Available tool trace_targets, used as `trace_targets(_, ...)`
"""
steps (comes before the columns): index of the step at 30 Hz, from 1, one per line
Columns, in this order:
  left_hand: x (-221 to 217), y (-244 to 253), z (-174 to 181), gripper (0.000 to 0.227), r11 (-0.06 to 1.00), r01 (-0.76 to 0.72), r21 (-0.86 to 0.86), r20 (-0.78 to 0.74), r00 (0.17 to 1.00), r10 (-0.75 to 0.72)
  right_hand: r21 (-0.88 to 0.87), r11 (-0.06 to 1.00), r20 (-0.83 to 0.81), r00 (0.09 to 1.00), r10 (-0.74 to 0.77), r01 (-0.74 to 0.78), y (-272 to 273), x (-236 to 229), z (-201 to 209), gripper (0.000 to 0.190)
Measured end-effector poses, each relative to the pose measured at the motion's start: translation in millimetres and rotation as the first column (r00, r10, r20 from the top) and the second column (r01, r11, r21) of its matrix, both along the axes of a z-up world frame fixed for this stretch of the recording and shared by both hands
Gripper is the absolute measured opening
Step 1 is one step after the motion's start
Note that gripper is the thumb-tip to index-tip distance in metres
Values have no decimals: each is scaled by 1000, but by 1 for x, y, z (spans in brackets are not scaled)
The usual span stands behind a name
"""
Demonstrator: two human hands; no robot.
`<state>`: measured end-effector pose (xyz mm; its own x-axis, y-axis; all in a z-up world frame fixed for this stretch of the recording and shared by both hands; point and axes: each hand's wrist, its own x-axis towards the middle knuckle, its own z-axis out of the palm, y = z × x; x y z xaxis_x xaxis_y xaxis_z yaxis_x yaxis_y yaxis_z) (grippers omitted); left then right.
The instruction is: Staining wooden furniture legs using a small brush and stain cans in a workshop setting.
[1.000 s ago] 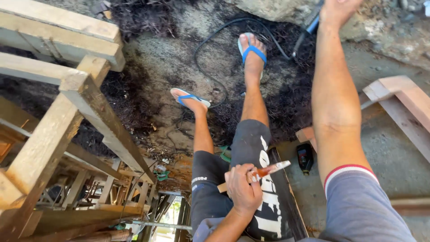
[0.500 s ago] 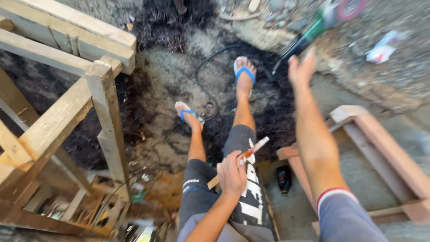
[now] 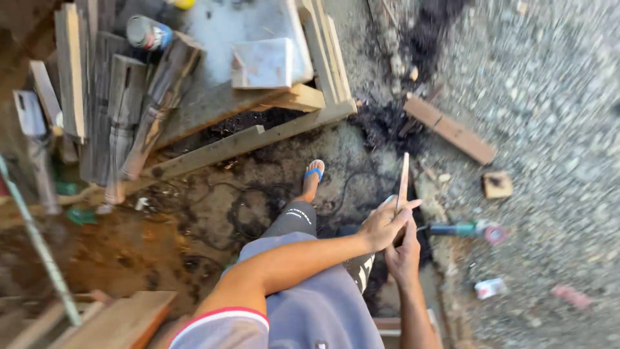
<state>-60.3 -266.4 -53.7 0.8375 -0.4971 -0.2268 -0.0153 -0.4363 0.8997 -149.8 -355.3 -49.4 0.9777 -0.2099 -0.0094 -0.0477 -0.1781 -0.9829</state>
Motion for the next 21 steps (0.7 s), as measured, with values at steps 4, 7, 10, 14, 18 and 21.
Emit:
trace_targets(4,47,47,0,38,974,-161,-161,-388,918,87,-125,983,-293,941,-169,137,29,34,23,42)
trace_targets(7,127,115,11,32,880,-339,-332,-458,874,163,-327,945,-356,923,-148,25,53,39,32,31)
trace_targets(10,238,210,82,21,904,-367,-220,36,923,384,-327,944,-593,786,-178,-33,87,29,18,25)
trace_targets(14,360,330,151,30,844,-528,94,665,664,342,-4,1000,-748,664,2,-8,103,-60,-143,15)
trace_targets(18,466,397,122,52,798,-592,107,719,601,349,154,979,-740,672,27,131,143,-14,-91,18)
trace_targets(21,531,408,106,58,820,-554,144,675,661,328,81,993,-755,656,9,80,159,41,-7,26)
